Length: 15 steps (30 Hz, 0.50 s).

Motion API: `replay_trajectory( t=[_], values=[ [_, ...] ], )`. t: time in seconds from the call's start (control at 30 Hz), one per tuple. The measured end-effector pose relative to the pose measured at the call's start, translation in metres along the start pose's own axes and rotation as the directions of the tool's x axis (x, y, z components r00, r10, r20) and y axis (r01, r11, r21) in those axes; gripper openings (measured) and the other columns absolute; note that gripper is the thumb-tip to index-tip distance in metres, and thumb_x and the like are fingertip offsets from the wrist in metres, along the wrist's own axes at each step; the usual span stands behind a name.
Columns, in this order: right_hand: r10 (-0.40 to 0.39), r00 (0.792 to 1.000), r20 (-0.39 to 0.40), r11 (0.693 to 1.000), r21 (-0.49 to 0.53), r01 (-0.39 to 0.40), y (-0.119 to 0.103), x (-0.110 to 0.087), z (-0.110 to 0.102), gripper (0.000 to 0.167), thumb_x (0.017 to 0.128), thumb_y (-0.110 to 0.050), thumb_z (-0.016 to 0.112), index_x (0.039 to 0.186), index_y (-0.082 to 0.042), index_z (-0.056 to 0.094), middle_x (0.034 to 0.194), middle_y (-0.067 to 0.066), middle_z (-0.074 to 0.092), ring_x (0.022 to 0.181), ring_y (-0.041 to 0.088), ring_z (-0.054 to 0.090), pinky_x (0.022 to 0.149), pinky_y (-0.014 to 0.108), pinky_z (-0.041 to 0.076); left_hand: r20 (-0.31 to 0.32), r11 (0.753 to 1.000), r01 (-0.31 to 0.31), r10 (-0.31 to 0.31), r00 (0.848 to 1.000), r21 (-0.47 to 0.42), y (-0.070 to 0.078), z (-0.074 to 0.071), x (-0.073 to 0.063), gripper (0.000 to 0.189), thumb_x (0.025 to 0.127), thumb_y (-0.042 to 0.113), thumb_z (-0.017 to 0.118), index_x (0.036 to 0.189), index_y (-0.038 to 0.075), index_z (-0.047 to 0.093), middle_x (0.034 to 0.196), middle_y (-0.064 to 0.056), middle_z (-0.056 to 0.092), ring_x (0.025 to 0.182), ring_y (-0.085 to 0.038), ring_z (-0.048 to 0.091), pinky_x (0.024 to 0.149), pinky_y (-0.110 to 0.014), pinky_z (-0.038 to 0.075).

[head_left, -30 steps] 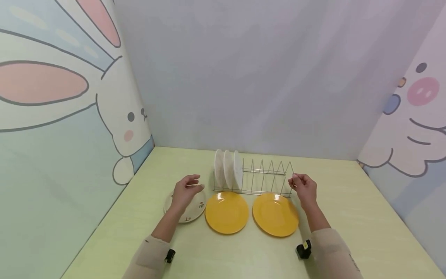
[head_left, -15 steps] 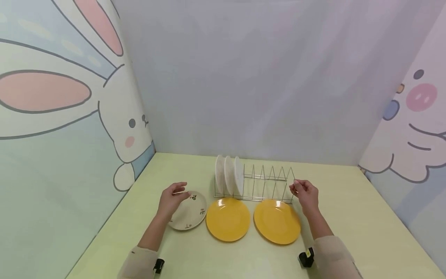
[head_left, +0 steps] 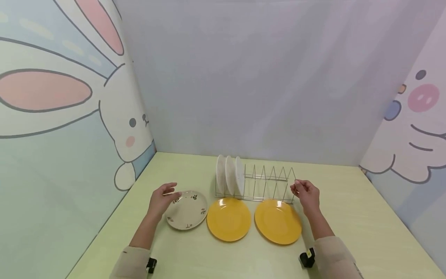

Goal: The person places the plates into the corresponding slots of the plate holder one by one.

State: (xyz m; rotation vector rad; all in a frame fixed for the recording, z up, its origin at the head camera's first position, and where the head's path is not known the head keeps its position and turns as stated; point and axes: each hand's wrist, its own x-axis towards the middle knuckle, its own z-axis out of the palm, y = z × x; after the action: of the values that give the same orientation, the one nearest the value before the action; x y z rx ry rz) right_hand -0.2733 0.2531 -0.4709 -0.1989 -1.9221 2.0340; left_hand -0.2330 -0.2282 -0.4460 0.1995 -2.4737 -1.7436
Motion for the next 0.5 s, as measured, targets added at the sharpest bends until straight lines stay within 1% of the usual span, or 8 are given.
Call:
replay_trajectory(
  t=[0.17, 0.27, 0.33, 0.4, 0.5],
  values=[
    [0.005, 1.0, 0.007, 1.0, 0.02, -0.005, -0.001, -0.002, 0.0, 0.011, 0.093, -0.013, 0.058, 0.093, -0.002, 0.059, 0.077, 0.003, 0.065, 0.074, 0.013, 0.063, 0.072, 0.03, 0.053, 0.065, 0.998, 0.007, -0.012, 0.998, 0.065, -0.007, -0.014, 0.002, 0.06, 0.082, 0.026, 0.071, 0.133, 0.005, 0.048, 0.132, -0.027, 0.042, 0.118, -0.04, 0.043, 0.093, -0.05, 0.04],
    [0.007, 1.0, 0.01, 1.0, 0.025, -0.007, -0.003, -0.003, 0.001, 0.012, 0.092, -0.013, 0.058, 0.094, -0.001, 0.059, 0.078, 0.004, 0.065, 0.073, 0.013, 0.063, 0.072, 0.03, 0.054, 0.112, 0.996, 0.025, -0.035, 0.993, 0.09, -0.01, -0.02, 0.005, 0.066, 0.082, 0.029, 0.072, 0.136, 0.004, 0.044, 0.136, -0.028, 0.037, 0.124, -0.042, 0.036, 0.095, -0.054, 0.036],
    [0.004, 1.0, 0.014, 1.0, 0.022, -0.005, -0.004, -0.004, 0.001, 0.014, 0.092, -0.013, 0.058, 0.095, 0.001, 0.058, 0.078, 0.004, 0.065, 0.074, 0.013, 0.063, 0.073, 0.031, 0.053, 0.15, 0.994, 0.036, -0.051, 0.987, 0.102, -0.012, -0.022, 0.006, 0.069, 0.082, 0.028, 0.071, 0.138, 0.003, 0.04, 0.137, -0.03, 0.034, 0.126, -0.043, 0.033, 0.096, -0.055, 0.034],
    [0.007, 1.0, 0.013, 1.0, 0.021, -0.008, -0.005, -0.004, 0.001, 0.017, 0.092, -0.013, 0.059, 0.096, 0.003, 0.058, 0.078, 0.004, 0.065, 0.073, 0.012, 0.063, 0.072, 0.029, 0.054, 0.182, 0.993, 0.065, -0.082, 0.98, 0.097, -0.014, -0.024, 0.007, 0.071, 0.081, 0.026, 0.072, 0.14, 0.005, 0.038, 0.138, -0.031, 0.032, 0.126, -0.043, 0.033, 0.095, -0.058, 0.034],
    [0.012, 1.0, 0.014, 1.0, 0.023, -0.012, -0.005, -0.003, 0.001, 0.019, 0.092, -0.014, 0.059, 0.097, 0.005, 0.057, 0.077, 0.003, 0.065, 0.073, 0.012, 0.063, 0.071, 0.027, 0.054, 0.235, 0.988, 0.101, -0.125, 0.964, 0.114, -0.015, -0.025, 0.008, 0.074, 0.081, 0.024, 0.072, 0.142, 0.005, 0.033, 0.137, -0.032, 0.031, 0.123, -0.046, 0.034, 0.092, -0.06, 0.037]
  ],
)
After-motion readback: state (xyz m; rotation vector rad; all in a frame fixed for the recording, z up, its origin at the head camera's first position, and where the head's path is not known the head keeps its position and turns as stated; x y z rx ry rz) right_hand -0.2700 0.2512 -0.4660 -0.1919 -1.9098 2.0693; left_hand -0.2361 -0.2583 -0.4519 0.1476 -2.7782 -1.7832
